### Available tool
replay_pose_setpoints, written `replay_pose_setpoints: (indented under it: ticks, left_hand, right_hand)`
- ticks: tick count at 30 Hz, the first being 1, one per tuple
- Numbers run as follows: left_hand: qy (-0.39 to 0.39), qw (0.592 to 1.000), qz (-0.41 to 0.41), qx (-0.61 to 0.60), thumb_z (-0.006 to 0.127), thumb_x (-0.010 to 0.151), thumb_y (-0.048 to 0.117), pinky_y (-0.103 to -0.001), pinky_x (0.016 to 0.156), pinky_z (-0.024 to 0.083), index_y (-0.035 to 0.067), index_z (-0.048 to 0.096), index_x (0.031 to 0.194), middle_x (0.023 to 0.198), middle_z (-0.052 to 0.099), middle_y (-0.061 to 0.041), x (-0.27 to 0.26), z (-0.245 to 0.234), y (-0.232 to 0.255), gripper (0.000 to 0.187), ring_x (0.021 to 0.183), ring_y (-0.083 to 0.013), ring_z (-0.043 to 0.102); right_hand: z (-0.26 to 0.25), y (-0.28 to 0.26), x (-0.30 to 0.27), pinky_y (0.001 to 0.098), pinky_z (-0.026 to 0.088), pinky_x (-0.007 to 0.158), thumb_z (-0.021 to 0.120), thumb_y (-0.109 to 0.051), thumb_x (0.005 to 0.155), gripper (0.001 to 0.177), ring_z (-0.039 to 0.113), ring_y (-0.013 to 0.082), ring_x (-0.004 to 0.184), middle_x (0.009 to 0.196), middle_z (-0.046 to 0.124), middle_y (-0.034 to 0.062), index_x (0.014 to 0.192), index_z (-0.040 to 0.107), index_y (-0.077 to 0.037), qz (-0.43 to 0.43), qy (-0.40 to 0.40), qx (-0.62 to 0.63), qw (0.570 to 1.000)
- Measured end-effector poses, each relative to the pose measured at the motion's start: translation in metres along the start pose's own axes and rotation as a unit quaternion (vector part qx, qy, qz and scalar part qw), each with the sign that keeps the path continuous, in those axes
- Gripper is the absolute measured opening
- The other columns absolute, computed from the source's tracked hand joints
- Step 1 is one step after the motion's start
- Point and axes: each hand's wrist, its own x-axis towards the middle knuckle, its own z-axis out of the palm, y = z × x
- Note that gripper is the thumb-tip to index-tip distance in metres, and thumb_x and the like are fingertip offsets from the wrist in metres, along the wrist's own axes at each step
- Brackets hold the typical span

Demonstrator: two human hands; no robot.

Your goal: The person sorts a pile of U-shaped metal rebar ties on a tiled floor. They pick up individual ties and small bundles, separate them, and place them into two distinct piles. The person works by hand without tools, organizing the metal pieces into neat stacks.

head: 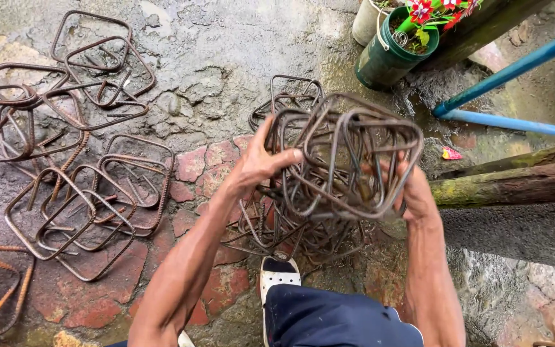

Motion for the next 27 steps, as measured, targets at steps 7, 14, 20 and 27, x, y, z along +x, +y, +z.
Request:
replay_pose_setpoints:
  ticks: [7, 14, 20, 27]
  left_hand:
    - [0.084, 0.994, 0.064, -0.008, 0.089, 0.076, 0.047, -0.06, 0.117, 0.038, 0.006, 0.02, 0.163, 0.155, 0.035, -0.039, 0.087, -0.026, -0.016, 0.118, 0.142, -0.055, 0.04]
    - [0.109, 0.965, -0.047, 0.232, 0.058, 0.094, 0.067, -0.067, 0.12, 0.027, 0.017, 0.01, 0.167, 0.164, 0.011, -0.038, 0.141, -0.017, -0.08, 0.1, 0.15, -0.055, 0.027]
    - [0.059, 0.934, -0.098, 0.338, 0.05, 0.098, 0.06, -0.069, 0.122, 0.019, 0.02, 0.009, 0.167, 0.167, 0.0, -0.034, 0.184, -0.009, -0.189, 0.09, 0.151, -0.0581, 0.019]
    - [0.107, 0.956, -0.025, 0.272, 0.062, 0.096, 0.056, -0.066, 0.11, 0.037, 0.009, 0.027, 0.16, 0.144, 0.051, -0.038, 0.102, -0.063, -0.171, 0.087, 0.133, -0.0536, 0.051]
  right_hand:
    - [-0.043, 0.003, 0.155, 0.0412, 0.065, 0.087, 0.074, -0.044, 0.091, 0.056, 0.075, 0.0328, 0.107, 0.115, 0.071, 0.0218, 0.133, 0.059, -0.009, -0.08, -0.053, 0.0, 0.995]
    - [-0.007, 0.032, 0.212, 0.0675, 0.034, 0.117, 0.005, -0.098, 0.074, 0.123, 0.037, 0.0549, 0.142, 0.158, 0.03, 0.0345, 0.161, 0.031, -0.015, 0.115, 0.132, -0.231, 0.957]
    - [0.006, 0.102, 0.201, 0.0587, 0.02, 0.126, 0.003, -0.093, 0.081, 0.127, 0.02, 0.051, 0.152, 0.166, 0.015, 0.0331, 0.162, 0.017, 0.004, 0.137, 0.078, -0.225, 0.962]
    - [-0.045, 0.075, 0.093, 0.0574, 0.027, 0.121, 0.041, -0.052, 0.108, 0.073, 0.04, 0.0459, 0.142, 0.156, 0.041, 0.031, 0.16, 0.034, -0.001, -0.001, 0.075, -0.518, 0.852]
